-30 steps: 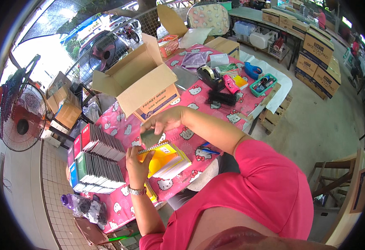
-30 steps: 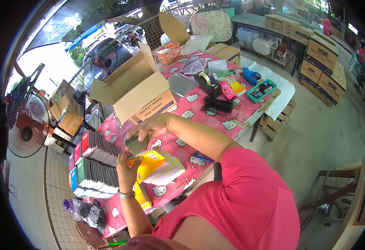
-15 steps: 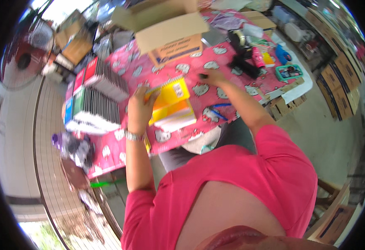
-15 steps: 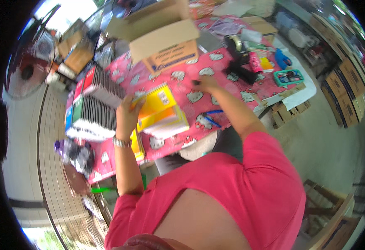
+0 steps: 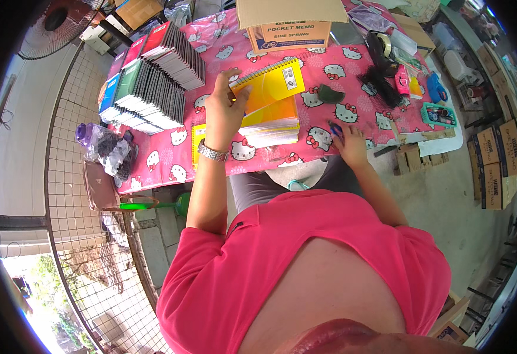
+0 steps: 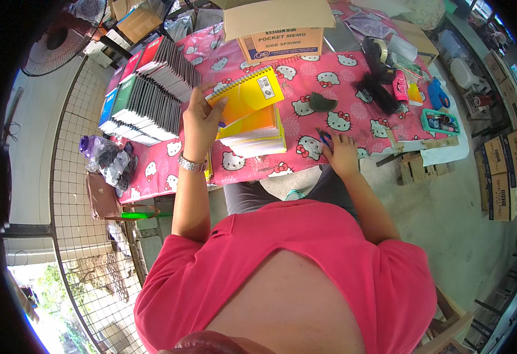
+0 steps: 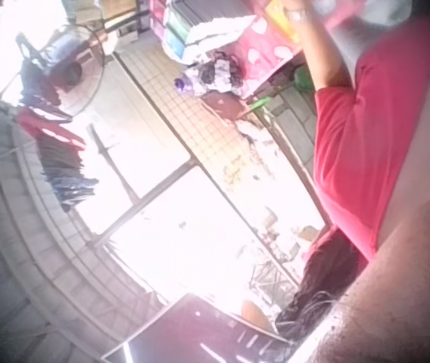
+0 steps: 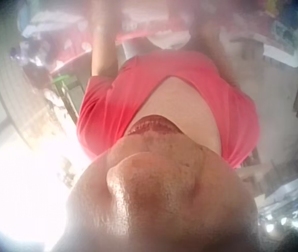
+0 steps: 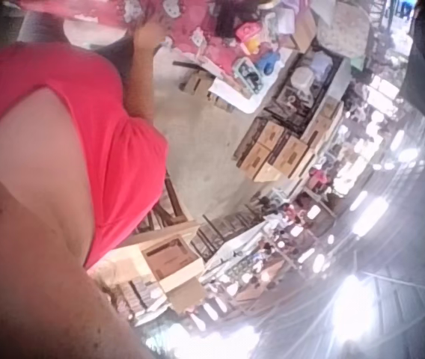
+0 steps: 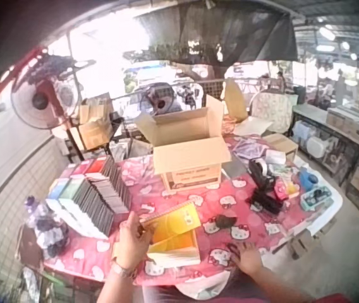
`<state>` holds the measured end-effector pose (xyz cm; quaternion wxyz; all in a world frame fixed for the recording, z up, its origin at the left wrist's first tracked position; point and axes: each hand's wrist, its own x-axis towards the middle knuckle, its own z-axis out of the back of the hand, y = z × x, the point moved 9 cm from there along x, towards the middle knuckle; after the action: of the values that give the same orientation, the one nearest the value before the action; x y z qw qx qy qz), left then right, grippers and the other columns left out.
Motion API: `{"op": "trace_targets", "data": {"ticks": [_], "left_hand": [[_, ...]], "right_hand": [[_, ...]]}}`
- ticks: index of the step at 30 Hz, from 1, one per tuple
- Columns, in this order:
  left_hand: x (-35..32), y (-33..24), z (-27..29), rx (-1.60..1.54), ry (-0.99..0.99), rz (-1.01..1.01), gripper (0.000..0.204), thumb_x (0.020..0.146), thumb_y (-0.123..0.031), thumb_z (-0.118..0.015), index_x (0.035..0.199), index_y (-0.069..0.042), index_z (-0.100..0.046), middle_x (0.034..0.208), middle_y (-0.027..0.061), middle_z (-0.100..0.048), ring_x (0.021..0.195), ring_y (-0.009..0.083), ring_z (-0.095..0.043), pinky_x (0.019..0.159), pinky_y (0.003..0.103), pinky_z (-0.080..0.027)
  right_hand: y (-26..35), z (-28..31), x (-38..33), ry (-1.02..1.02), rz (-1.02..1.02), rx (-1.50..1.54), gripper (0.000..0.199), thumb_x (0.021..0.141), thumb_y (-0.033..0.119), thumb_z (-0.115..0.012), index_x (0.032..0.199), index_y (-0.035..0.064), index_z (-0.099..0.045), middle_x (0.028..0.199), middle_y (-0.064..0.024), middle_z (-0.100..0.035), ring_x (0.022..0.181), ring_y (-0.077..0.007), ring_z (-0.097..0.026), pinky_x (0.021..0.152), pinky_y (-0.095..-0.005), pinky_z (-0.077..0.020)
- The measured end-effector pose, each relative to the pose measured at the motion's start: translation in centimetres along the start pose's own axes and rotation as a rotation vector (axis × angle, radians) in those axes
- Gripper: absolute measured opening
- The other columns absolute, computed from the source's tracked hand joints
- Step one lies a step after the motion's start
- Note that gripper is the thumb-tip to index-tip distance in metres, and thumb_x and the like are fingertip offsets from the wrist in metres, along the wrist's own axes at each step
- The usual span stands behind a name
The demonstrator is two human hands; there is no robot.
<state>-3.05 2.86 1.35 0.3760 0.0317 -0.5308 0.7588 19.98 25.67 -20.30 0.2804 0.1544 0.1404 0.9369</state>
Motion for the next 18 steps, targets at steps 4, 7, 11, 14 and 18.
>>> {"op": "trace_targets", "data": {"ticks": [4, 7, 11, 14, 18], "left_hand": [[0.0, 1.8, -0.3, -0.095, 0.014, 0.056, 0.028, 0.088, -0.014, -0.069, 0.112, -0.003, -0.059, 0.059, 0.0046, -0.058, 0.047, 0.0078, -0.052, 0.044, 0.025, -0.039], [0.1, 0.7, -0.3, -0.084, 0.002, 0.024, 0.028, 0.089, -0.012, -0.068, 0.113, -0.004, -0.058, 0.058, 0.0037, -0.057, 0.047, 0.0074, -0.052, 0.043, 0.024, -0.039], [0.4, 3.0, 0.1, -0.061, -0.027, -0.036, 0.023, 0.090, -0.013, -0.068, 0.109, -0.004, -0.058, 0.055, 0.0036, -0.052, 0.047, 0.0060, -0.050, 0.043, 0.024, -0.038], [0.6, 4.1, -0.3, -0.101, 0.012, 0.016, 0.018, 0.089, -0.007, -0.065, 0.106, -0.003, -0.059, 0.057, 0.0047, -0.055, 0.050, 0.0053, -0.051, 0.046, 0.024, -0.039], [0.7, 1.5, -0.6, -0.152, 0.040, -0.099, 0.012, 0.088, 0.000, -0.062, 0.100, -0.002, -0.060, 0.065, 0.0060, -0.061, 0.058, 0.0061, -0.060, 0.051, 0.024, -0.044]], "right_hand": [[4.3, 7.6, 0.6, -0.287, 0.017, 0.660, 0.044, 0.086, 0.022, -0.068, 0.124, 0.0040, -0.057, 0.106, -0.0172, -0.062, 0.097, -0.0299, -0.061, 0.087, -0.0403, -0.0476], [10.9, 13.2, 1.6, -0.299, 0.219, 0.816, 0.041, 0.083, 0.018, -0.072, 0.120, 0.0028, -0.059, 0.106, -0.0154, -0.062, 0.095, -0.0277, -0.063, 0.081, -0.0348, -0.0497], [18.8, 17.9, 2.7, -0.378, 0.487, 0.704, 0.046, 0.078, 0.018, -0.076, 0.119, 0.0032, -0.060, 0.109, -0.0139, -0.061, 0.097, -0.0286, -0.061, 0.084, -0.0369, -0.0494], [21.1, 17.7, 3.7, -0.369, 0.492, 0.640, 0.047, 0.077, 0.022, -0.077, 0.117, 0.0046, -0.061, 0.109, -0.0127, -0.060, 0.100, -0.0300, -0.059, 0.085, -0.0403, -0.0478], [22.7, 17.0, 4.0, -0.394, 0.482, 0.474, 0.048, 0.077, 0.029, -0.076, 0.116, 0.0066, -0.062, 0.106, -0.0113, -0.058, 0.099, -0.0309, -0.056, 0.085, -0.0430, -0.0451]]}}
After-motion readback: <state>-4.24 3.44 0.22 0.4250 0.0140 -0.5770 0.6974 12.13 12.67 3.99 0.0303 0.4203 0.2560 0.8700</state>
